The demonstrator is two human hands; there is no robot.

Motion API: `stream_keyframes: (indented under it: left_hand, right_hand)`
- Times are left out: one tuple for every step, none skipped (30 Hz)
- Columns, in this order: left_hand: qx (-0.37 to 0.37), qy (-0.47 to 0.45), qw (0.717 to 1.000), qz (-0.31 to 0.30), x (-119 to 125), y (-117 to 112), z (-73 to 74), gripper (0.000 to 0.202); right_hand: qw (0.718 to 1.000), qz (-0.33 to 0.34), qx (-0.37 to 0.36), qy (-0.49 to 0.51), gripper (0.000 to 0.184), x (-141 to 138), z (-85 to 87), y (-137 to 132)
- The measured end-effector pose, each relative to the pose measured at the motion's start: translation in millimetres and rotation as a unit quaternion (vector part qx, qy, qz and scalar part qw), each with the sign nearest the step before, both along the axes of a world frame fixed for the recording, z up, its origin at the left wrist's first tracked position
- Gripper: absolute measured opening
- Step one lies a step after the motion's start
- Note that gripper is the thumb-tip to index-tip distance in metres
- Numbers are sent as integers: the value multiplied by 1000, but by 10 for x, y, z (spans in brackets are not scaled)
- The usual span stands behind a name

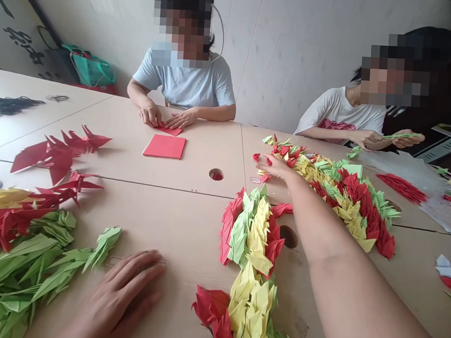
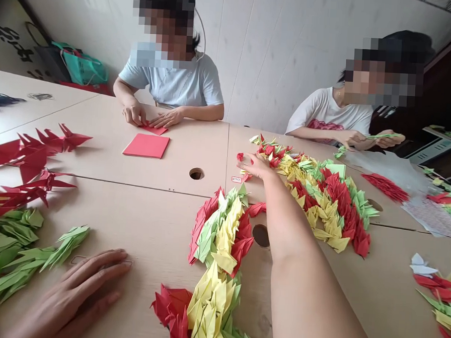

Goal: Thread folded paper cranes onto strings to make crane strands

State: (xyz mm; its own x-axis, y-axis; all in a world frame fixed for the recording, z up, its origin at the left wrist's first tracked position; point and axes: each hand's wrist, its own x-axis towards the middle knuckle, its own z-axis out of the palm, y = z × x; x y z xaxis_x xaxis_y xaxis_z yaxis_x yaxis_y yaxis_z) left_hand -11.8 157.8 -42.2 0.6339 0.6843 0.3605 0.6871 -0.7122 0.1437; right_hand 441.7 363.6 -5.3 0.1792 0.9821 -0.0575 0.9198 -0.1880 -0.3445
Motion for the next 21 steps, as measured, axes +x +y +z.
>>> stream_keyframes:
  left_hand:
    - [1,2,1000,-2,6,0,22,39]
    - [1,3,1000,-5,13,1,45,38]
    - [1,3,1000,-7,20,2,66,38]
    - [1,3,1000,-10,25,5,85,38]
    - [2,2,1000,-12,30,8,99,38]
    - [3,2,1000,-15,32,11,108,38]
    - [3,2,1000,-17,33,14,110,38]
    - [4,2,1000,-18,32,18,105,37]
    - [4,0,1000,-18,30,20,95,37]
    - [3,-2,1000,-17,26,23,79,37]
    - [2,-5,1000,-14,22,25,60,37]
    - [2,-9,1000,-11,18,26,40,37]
    - [3,-12,1000,-9,14,28,20,38]
    - [3,-15,1000,-7,10,28,3,38]
    - [2,-16,1000,-5,6,28,-10,39]
    - [-1,-15,1000,-4,4,28,-19,39]
    - [-4,-14,1000,-4,1,27,-25,39]
    - [-7,-14,1000,-4,-1,26,-30,38]
    - [-10,-16,1000,-3,-2,24,-35,38]
    - [-12,-19,1000,-1,-4,22,-42,38]
    - [-13,-22,1000,0,-5,20,-50,38]
  right_hand:
    - [1000,17,0,-6,80,-57,-14,39]
    - [999,33,1,-13,78,-114,-27,65]
    - [999,46,3,-20,76,-167,-42,78]
    - [998,56,8,-27,73,-212,-58,77]
    - [997,61,16,-35,68,-245,-75,63]
    - [997,61,27,-43,61,-267,-94,39]
    - [996,55,41,-51,51,-277,-112,7]
    - [996,45,56,-58,41,-275,-130,-28]
    - [995,34,70,-64,32,-265,-145,-64]
    - [994,21,84,-68,25,-248,-156,-99]
    - [993,9,95,-69,20,-225,-160,-129]
    - [992,-4,106,-66,17,-199,-156,-155]
    - [991,-18,116,-61,16,-169,-141,-177]
    - [990,-33,127,-54,16,-136,-113,-197]
    - [988,-50,140,-46,18,-100,-71,-219]
    - [985,-66,155,-38,21,-61,-15,-248]
    - [982,-80,170,-30,24,-18,56,-291]
    - [978,-92,184,-22,28,29,140,-355]
    - [975,-102,197,-15,33,79,233,-448]
    - [972,-106,208,-10,36,135,330,-576]
    - [970,-111,217,-6,37,198,425,-746]
